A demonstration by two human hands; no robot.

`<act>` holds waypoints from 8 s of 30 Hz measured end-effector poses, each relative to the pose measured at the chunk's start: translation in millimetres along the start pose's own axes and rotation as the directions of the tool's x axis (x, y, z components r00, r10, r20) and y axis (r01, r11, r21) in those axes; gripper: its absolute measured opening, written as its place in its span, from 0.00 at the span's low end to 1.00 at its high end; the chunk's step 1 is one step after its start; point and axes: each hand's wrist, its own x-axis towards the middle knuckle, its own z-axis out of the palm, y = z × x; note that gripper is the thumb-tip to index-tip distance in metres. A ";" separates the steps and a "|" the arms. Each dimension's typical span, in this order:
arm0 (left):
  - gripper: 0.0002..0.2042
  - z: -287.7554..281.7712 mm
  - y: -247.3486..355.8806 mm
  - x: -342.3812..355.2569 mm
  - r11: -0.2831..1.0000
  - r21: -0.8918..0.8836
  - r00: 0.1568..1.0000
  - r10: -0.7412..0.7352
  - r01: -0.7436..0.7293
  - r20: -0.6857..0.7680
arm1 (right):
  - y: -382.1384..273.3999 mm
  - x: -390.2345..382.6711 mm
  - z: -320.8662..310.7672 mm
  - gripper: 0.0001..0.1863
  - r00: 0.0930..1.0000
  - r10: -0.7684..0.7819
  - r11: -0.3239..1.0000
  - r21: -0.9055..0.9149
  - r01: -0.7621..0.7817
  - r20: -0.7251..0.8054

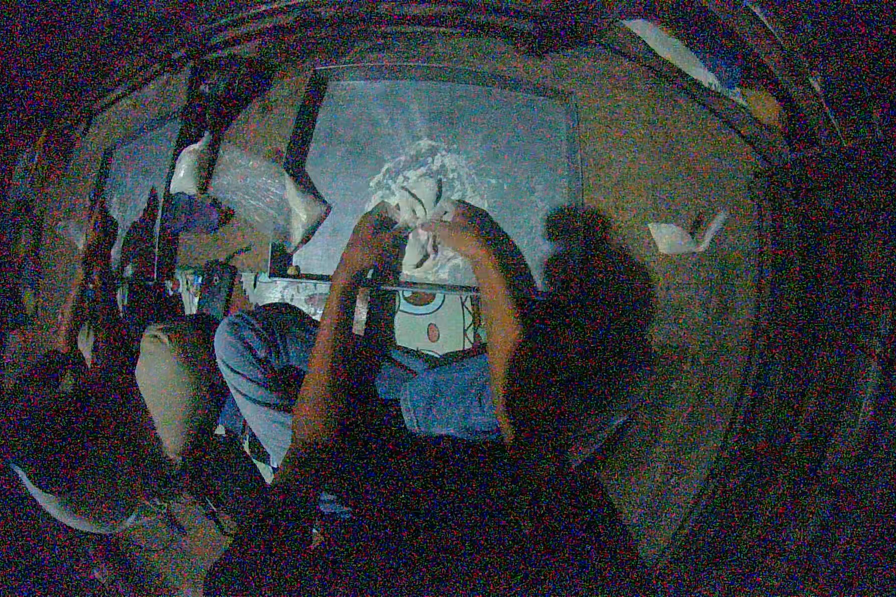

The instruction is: The person kneads a piece of dough by hand on a metal tray, turning and pressing it repeatedly, and occasionally sprinkling flour from a cup.

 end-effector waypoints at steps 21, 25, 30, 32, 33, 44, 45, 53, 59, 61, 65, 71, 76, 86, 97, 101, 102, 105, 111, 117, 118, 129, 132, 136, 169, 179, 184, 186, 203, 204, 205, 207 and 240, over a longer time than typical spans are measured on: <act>0.25 9.1 37.6 10.4 0.804 -0.420 0.870 -0.488 0.420 -0.064 | -34.0 -19.3 14.1 0.34 0.962 0.018 0.873 0.464 -0.148 0.273; 0.18 2.8 78.9 -7.5 0.707 -0.566 0.875 -0.480 0.425 0.058 | -26.4 -7.8 19.8 0.39 0.946 -0.069 0.816 0.563 -0.129 0.317; 0.20 0.1 86.1 -21.7 0.787 -0.601 0.961 -0.255 0.141 -0.108 | -58.4 -21.4 11.6 0.35 0.947 -0.179 0.820 0.573 -0.007 0.266; 0.20 5.6 79.2 -11.6 0.710 -0.704 0.980 -0.128 -0.017 -0.152 | -69.3 -27.3 2.0 0.34 0.945 -0.236 0.880 0.463 0.108 0.228; 0.19 6.9 75.6 -7.2 0.634 -0.769 0.982 -0.078 -0.083 -0.170 | -75.6 -33.1 -3.4 0.33 0.938 -0.254 0.901 0.410 0.140 0.238; 0.17 -15.9 34.2 28.7 0.191 -0.982 0.881 -0.464 0.000 -0.090 | -54.8 -14.1 34.8 0.22 0.980 -0.071 0.996 -0.035 0.079 0.188; 0.18 -22.9 33.9 25.1 0.228 -0.972 0.851 -0.498 -0.056 -0.166 | -72.8 -22.2 30.4 0.22 0.969 0.039 0.991 -0.136 -0.006 0.245; 0.24 -30.3 48.4 25.5 0.037 -0.997 0.800 -0.596 -0.064 -0.073 | -80.0 -56.3 -7.8 0.23 0.950 0.108 0.983 -0.173 -0.059 0.293; 0.21 -21.6 63.6 32.8 0.360 -0.930 0.707 -0.639 -0.074 -0.303 | -48.1 -48.1 -39.5 0.18 0.963 0.106 0.985 -0.158 -0.068 0.248; 0.20 -10.5 73.0 32.0 0.464 -0.884 0.761 -0.553 -0.057 -0.339 | -33.8 -44.7 -45.6 0.17 0.989 0.108 0.949 -0.308 -0.072 0.101; 0.18 11.5 67.5 19.8 0.686 -0.728 0.898 -0.331 0.019 -0.289 | -44.9 -46.7 -47.5 0.21 0.996 -0.054 0.982 -0.185 0.040 -0.068; 0.20 28.4 68.7 15.1 0.872 -0.484 0.939 -0.219 0.067 -0.265 | -85.2 -57.8 -33.7 0.24 0.980 -0.101 0.990 -0.112 0.083 -0.173; 0.21 44.8 79.5 10.5 0.640 -0.757 0.914 -0.375 0.134 -0.155 | -95.1 -59.5 -27.1 0.24 0.990 -0.043 0.968 -0.250 0.007 -0.137; 0.28 42.4 13.6 29.3 0.331 -0.930 0.898 -0.440 0.161 -0.001 | -91.6 -62.9 -13.0 0.20 0.925 -0.340 0.906 -0.322 0.273 -0.172; 0.08 11.4 71.3 -2.8 0.558 -0.819 0.880 -0.448 0.135 -0.160 | -104.6 -57.3 12.2 0.22 0.878 -0.238 0.969 -0.043 0.243 -0.416; 0.12 23.5 43.7 17.4 0.136 -0.974 0.934 -0.333 0.179 0.125 | -49.1 -38.7 7.6 0.21 0.763 -0.141 0.989 -0.054 0.138 -0.630; 0.18 31.1 47.6 20.2 0.202 -0.975 0.929 -0.371 0.095 0.013 | -5.8 -16.3 17.5 0.22 0.760 -0.195 0.978 -0.061 0.201 -0.620; 0.18 34.0 71.6 11.4 0.176 -0.978 0.965 -0.254 0.111 0.064 | -23.9 -19.2 18.2 0.19 0.906 -0.138 0.990 -0.082 0.115 -0.400; 0.18 41.7 56.1 0.7 0.944 0.284 0.947 0.232 -0.165 -0.222 | 2.0 -8.5 18.3 0.15 0.866 -0.146 0.956 -0.292 0.000 -0.478; 0.22 46.5 101.3 -8.2 0.996 0.064 0.990 -0.056 0.065 -0.126 | -33.1 -37.3 -5.1 0.09 0.723 -0.164 0.928 -0.354 -0.118 -0.671; 0.22 37.2 98.1 -4.3 0.994 0.097 0.998 -0.047 0.051 -0.049 | -37.7 -37.1 -2.7 0.09 0.759 -0.174 0.928 -0.362 -0.086 -0.627; 0.11 24.5 80.0 -4.9 0.980 -0.189 0.998 -0.054 0.061 0.041 | -67.6 -38.0 -24.6 0.15 0.828 -0.049 0.919 -0.349 -0.181 -0.558; 0.11 26.8 84.8 -5.6 0.927 -0.334 0.983 -0.184 0.171 -0.008 | -55.2 -33.8 -21.4 0.23 0.699 -0.242 0.934 -0.356 -0.019 -0.673; 0.11 9.7 97.3 -3.1 0.853 -0.403 0.924 -0.379 0.331 -0.045 | -29.1 -18.2 -28.0 0.22 0.855 0.074 0.976 0.213 0.043 -0.513; 0.21 15.6 50.1 -1.8 0.525 -0.832 0.977 -0.193 0.180 0.089 | -44.5 -30.2 22.6 0.21 0.980 -0.150 0.122 0.986 -0.114 0.132; 0.17 -1.2 34.9 14.5 0.424 -0.906 0.871 -0.440 -0.013 -0.218 | -71.4 -39.9 39.7 0.22 0.998 -0.014 0.524 0.851 -0.041 0.057; 0.16 -10.1 45.4 9.7 0.679 -0.731 0.801 -0.396 -0.074 -0.449 | -80.0 -40.0 45.3 0.21 0.995 -0.035 0.468 0.881 -0.069 0.096; 0.15 -9.7 64.5 2.4 0.969 -0.231 0.849 -0.191 0.084 -0.493 | -79.1 -44.7 37.2 0.19 0.988 -0.086 0.377 0.922 -0.086 0.127; 0.35 32.8 89.7 -11.3 0.870 -0.356 0.925 -0.243 0.342 0.293 | -19.8 -4.0 27.5 0.27 0.860 0.189 0.896 0.442 0.046 -0.473; 0.34 37.6 104.2 -15.6 0.777 -0.401 0.865 -0.362 0.486 0.347 | -16.3 -6.8 23.0 0.24 0.819 0.234 0.901 0.432 0.020 -0.525; 0.32 38.7 81.7 -11.4 0.905 -0.302 0.937 -0.221 0.301 0.272 | -19.6 -9.2 21.2 0.22 0.802 0.136 0.952 0.302 0.058 -0.581; 0.30 39.9 59.3 -8.9 0.973 -0.224 0.992 -0.016 0.044 0.128 | -21.6 -12.5 20.7 0.19 0.741 -0.053 0.994 0.038 0.106 -0.669; 0.17 18.7 76.5 -10.4 0.691 -0.654 0.933 -0.355 0.307 0.062 | -51.5 -22.9 4.9 0.27 0.818 -0.111 0.981 -0.193 0.000 -0.565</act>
